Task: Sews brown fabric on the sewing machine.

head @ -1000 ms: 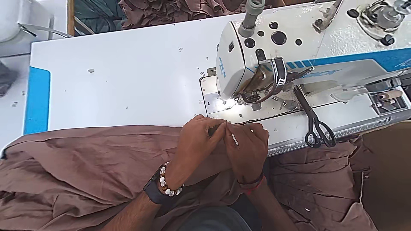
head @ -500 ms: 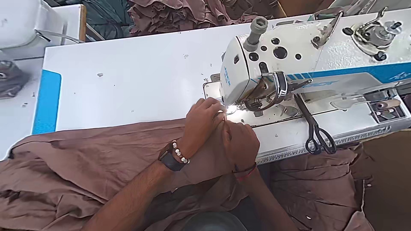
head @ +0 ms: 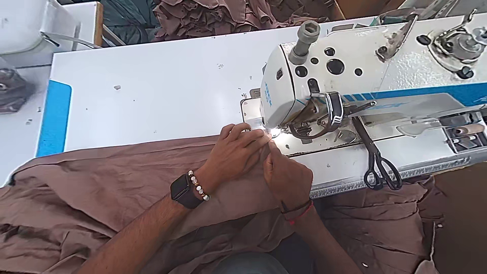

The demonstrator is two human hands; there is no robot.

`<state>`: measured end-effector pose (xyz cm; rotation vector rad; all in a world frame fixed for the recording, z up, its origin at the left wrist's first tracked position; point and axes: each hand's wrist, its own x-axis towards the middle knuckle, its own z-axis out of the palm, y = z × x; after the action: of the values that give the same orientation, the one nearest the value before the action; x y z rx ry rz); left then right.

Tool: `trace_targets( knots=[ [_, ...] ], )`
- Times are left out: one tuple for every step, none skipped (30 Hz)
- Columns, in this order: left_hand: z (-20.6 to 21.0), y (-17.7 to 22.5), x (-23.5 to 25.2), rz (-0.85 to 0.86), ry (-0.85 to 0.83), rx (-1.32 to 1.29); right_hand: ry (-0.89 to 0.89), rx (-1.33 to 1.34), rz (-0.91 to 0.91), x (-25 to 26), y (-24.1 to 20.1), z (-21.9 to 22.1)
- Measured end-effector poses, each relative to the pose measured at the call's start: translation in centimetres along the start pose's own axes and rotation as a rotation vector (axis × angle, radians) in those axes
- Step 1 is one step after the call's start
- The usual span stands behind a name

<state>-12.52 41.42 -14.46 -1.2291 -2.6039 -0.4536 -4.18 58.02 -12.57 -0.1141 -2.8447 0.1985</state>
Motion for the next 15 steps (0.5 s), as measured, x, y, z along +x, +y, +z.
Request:
trace_targets(
  knots=[
    [0.0,-0.2,0.4,0.011,-0.002,0.003,-0.004,0.000,0.003,0.2,0.1,0.0],
    [0.0,-0.4,0.7,0.019,0.000,0.007,-0.002,0.002,0.002,0.4,0.3,0.2],
    [0.0,-0.5,0.8,0.024,0.002,0.009,0.004,0.006,0.002,0.6,0.4,0.3],
    [0.0,-0.6,0.9,0.027,0.008,0.006,0.008,0.013,0.001,0.6,0.4,0.5],
    [0.0,-0.6,0.8,0.028,0.012,0.003,0.000,0.014,0.002,0.6,0.4,0.4],
    [0.0,-0.6,0.8,0.031,0.017,0.001,-0.016,0.007,0.001,0.5,0.4,0.2],
    [0.1,-0.7,0.9,0.037,0.023,0.004,-0.032,0.001,-0.004,0.5,0.4,-0.1],
    [0.1,-0.5,0.8,0.040,0.023,0.001,-0.050,0.006,-0.009,0.2,0.4,-0.4],
    [0.1,-0.3,0.5,0.034,0.021,-0.002,-0.065,0.016,-0.016,-0.1,0.5,-0.7],
    [0.0,-0.1,0.4,0.023,0.024,0.001,-0.064,0.028,-0.028,-0.1,0.6,-0.9],
    [0.0,0.1,0.2,0.010,0.024,0.005,-0.063,0.034,-0.037,-0.1,0.6,-1.0],
    [0.0,0.3,-0.1,-0.002,0.015,0.015,-0.063,0.039,-0.045,-0.1,0.5,-1.0],
    [0.0,0.6,-0.4,-0.023,-0.003,0.030,-0.064,0.041,-0.050,-0.3,0.4,-0.9],
    [0.0,0.8,-0.6,-0.046,-0.028,0.042,-0.060,0.044,-0.052,-0.5,0.3,-0.8],
    [0.0,0.9,-0.6,-0.061,-0.043,0.049,-0.049,0.047,-0.051,-0.7,0.3,-0.5]
  ],
)
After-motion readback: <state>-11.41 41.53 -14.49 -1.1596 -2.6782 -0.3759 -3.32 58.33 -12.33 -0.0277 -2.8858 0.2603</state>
